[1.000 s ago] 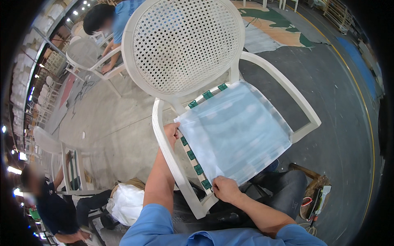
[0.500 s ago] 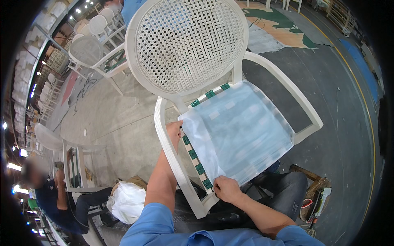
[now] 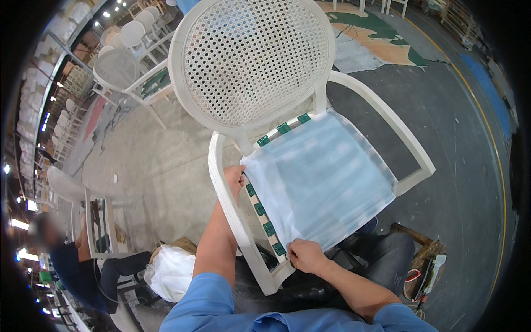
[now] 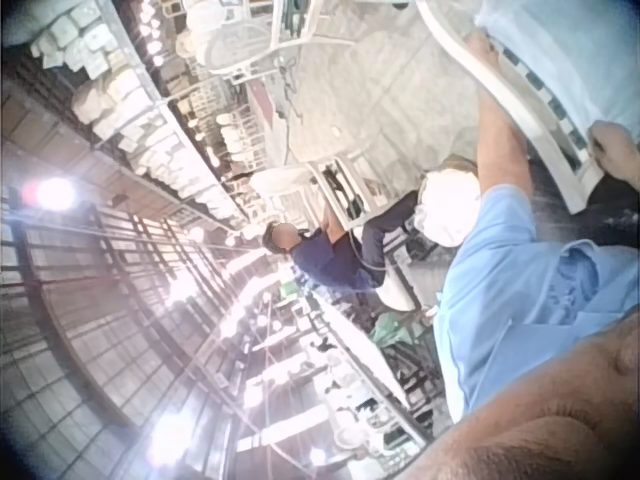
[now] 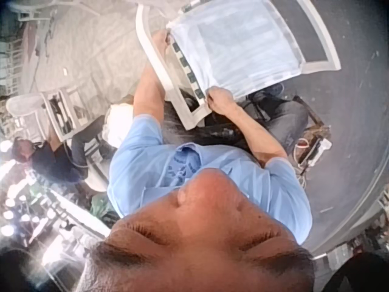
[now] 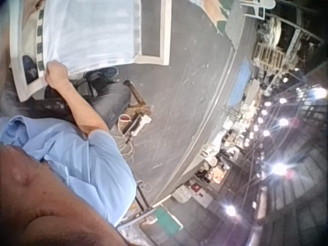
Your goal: The person places a light blue fabric over the seat of a white plastic chair and secures it using a staple gun. The person repeatedly staples the fabric along the edges of the seat frame, adjusts the fabric, and repositions the chair to access different sides.
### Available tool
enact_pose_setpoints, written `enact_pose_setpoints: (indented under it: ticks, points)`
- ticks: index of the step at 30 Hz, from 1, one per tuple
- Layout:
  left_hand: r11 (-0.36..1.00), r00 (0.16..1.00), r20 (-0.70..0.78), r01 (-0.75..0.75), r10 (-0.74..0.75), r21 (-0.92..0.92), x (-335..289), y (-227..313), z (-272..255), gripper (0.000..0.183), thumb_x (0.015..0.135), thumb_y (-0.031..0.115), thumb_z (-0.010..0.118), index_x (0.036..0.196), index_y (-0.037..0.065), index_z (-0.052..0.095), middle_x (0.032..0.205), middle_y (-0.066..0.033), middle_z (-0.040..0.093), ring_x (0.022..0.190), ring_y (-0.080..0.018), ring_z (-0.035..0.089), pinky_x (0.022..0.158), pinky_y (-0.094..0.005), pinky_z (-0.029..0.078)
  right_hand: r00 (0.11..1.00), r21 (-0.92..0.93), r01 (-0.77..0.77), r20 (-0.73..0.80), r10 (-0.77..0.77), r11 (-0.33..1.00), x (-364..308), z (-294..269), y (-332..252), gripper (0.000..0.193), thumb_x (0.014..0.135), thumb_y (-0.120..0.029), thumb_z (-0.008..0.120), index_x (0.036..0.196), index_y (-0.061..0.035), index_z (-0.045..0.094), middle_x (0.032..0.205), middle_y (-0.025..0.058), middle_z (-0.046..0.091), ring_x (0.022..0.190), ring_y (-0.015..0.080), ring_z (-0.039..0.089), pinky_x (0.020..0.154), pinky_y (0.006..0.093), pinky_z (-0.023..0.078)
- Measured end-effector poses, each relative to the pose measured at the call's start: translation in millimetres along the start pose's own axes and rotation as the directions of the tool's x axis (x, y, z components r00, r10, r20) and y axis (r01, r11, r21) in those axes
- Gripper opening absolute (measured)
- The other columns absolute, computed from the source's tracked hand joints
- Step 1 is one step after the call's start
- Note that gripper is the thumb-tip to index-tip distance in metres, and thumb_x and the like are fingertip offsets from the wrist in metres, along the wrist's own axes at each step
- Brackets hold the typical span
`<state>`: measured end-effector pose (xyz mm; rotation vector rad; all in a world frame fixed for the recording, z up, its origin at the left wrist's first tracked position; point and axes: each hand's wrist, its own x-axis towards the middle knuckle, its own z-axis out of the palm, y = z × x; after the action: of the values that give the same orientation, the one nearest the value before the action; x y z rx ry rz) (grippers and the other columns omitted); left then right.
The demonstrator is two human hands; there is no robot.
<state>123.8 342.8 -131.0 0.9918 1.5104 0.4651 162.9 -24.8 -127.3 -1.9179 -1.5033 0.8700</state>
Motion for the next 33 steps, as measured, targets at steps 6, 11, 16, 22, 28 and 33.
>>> enact_pose_setpoints:
  ticks: [6,11,16,22,28,33]
  points:
    - [0.988,0.987,-0.037,-0.157,0.157,0.007,-12,-7,12,0.021,0.088,0.012,0.085,0.081,-0.001,0.069,0.065,-0.0049,0.058,0.047,-0.0152,0.049,0.041,-0.0344,0.036,1.0,-0.004,-0.031,-0.006,0.031,1.0,0,1,3,0.008,0.089,-0.018,0.07,0.092,-0.0108,0.068,0.092,0.0134,0.069,0.088,0.0396,0.07,0.076,0.0525,0.056]
    - [0.97,0.967,-0.096,-0.232,0.237,0.067,-7,-11,11,0.022,0.086,0.011,0.086,0.085,-0.005,0.072,0.064,-0.0057,0.06,0.047,-0.0156,0.05,0.041,-0.0347,0.035,1.0,0.001,-0.029,0.007,0.029,1.0,1,-1,-1,0.01,0.09,-0.02,0.07,0.093,-0.0109,0.068,0.092,0.0134,0.069,0.087,0.0398,0.07,0.076,0.0528,0.056]
    - [0.966,0.968,-0.105,-0.238,0.228,-0.102,3,-21,13,0.018,0.087,0.009,0.084,0.087,-0.005,0.073,0.065,-0.0057,0.06,0.048,-0.0157,0.05,0.042,-0.0356,0.034,1.0,0.005,-0.018,0.003,0.018,1.0,-1,-2,0,0.011,0.089,-0.02,0.07,0.093,-0.0099,0.068,0.093,0.0137,0.069,0.087,0.0396,0.071,0.076,0.0531,0.056]
    - [0.926,0.923,-0.172,-0.305,0.346,0.223,9,-19,-4,0.017,0.089,0.014,0.079,0.094,-0.003,0.079,0.078,-0.0131,0.072,0.067,-0.0245,0.067,0.063,-0.0396,0.051,1.0,0.007,0.017,0.013,-0.017,1.0,4,-2,-6,0.011,0.089,-0.019,0.069,0.092,-0.0088,0.067,0.093,0.0136,0.069,0.088,0.0394,0.071,0.076,0.0532,0.057]
    - [0.604,0.725,-0.144,-0.428,0.674,0.672,-17,-29,24,0.019,0.089,0.019,0.074,0.095,0.002,0.081,0.088,-0.0181,0.078,0.082,-0.0376,0.075,0.077,-0.0468,0.059,1.0,-0.013,-0.02,0.004,0.02,1.0,3,6,4,0.011,0.089,-0.02,0.07,0.09,-0.0098,0.067,0.091,0.0121,0.068,0.089,0.0378,0.07,0.075,0.0518,0.056]
    - [0.549,0.629,-0.172,-0.475,0.759,0.687,-22,-28,29,0.02,0.092,0.021,0.071,0.094,0.003,0.08,0.092,-0.0179,0.078,0.087,-0.0368,0.075,0.08,-0.0472,0.059,0.999,-0.045,-0.037,-0.008,0.037,0.998,7,8,1,0.012,0.09,-0.021,0.068,0.092,-0.0086,0.068,0.092,0.013,0.068,0.092,0.0376,0.071,0.077,0.0511,0.057]
